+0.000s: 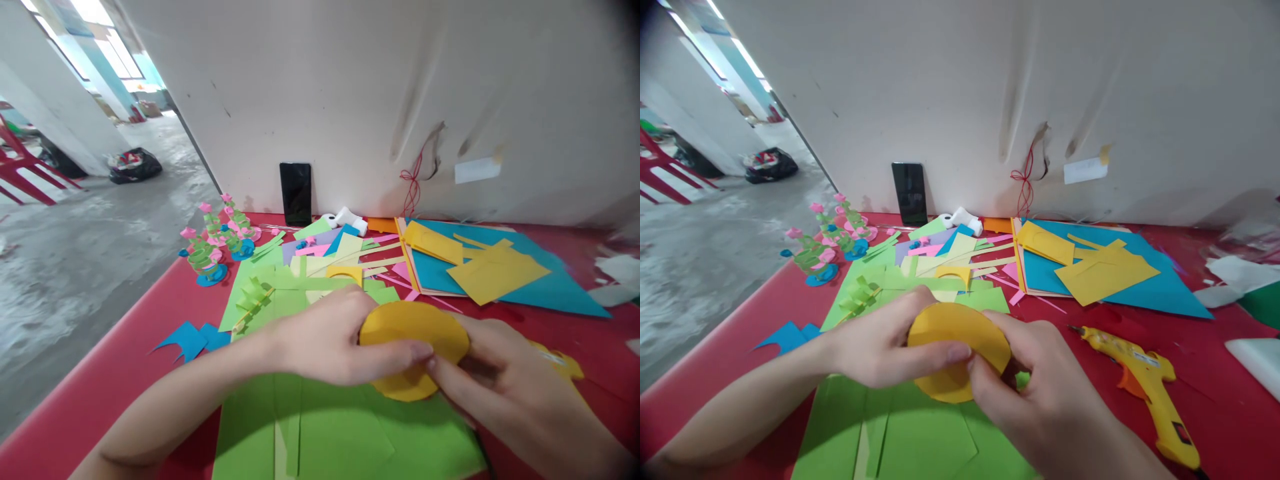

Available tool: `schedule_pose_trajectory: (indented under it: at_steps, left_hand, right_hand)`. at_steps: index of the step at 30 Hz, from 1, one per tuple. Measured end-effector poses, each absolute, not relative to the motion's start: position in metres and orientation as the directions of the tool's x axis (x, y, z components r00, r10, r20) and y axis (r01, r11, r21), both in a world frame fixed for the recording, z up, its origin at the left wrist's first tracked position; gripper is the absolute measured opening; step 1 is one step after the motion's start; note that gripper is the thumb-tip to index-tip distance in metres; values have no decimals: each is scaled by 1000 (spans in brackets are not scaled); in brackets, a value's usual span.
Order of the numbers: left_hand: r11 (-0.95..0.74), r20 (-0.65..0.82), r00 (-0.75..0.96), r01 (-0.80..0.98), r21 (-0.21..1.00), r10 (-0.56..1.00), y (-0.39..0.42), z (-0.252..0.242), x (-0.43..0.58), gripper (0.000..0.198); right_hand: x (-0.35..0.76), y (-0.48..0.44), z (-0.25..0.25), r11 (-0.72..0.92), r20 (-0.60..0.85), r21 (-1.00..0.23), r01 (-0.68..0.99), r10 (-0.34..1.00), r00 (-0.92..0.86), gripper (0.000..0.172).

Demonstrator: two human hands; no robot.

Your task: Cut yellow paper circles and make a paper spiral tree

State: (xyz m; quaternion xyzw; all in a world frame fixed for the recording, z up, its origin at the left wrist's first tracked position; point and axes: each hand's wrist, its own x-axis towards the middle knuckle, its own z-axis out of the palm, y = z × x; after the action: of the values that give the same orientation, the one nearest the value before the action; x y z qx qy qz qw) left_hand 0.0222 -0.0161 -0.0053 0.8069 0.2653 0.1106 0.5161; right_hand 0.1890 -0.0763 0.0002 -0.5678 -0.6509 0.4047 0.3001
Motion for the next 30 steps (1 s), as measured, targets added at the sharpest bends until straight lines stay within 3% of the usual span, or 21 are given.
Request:
schedule_pose_trajectory:
  at_steps: [3, 7, 13, 19, 24, 30]
  left_hand:
    - [-342, -104, 832, 334, 878, 545, -16, -4, 22, 40]
    - [-311, -101, 852, 295, 904, 513, -17, -4, 23, 39]
    - [-352, -61, 855, 276, 894, 515, -16, -7, 25, 39]
    - [-380, -34, 850, 271, 884, 525, -16, -7, 25, 37]
    - [-376, -40, 858, 266, 888, 512, -15, -8, 25, 41]
    - [-282, -18, 839, 203, 938, 544, -16, -8, 25, 34]
  right_hand:
    - [189, -77, 1, 63, -38, -800, 596, 987, -156, 21]
    - [192, -76, -4, 147, 13, -804, 577, 973, -230, 19]
    - [202, -77, -16, 182, 65, -703, 687, 979, -193, 21]
    - [194, -78, -10, 60, -20, -825, 562, 991, -135, 21]
    - [189, -75, -7, 15, -56, -935, 353, 980, -190, 19]
    - [185, -75, -5, -88, -118, -979, 184, 980, -162, 7]
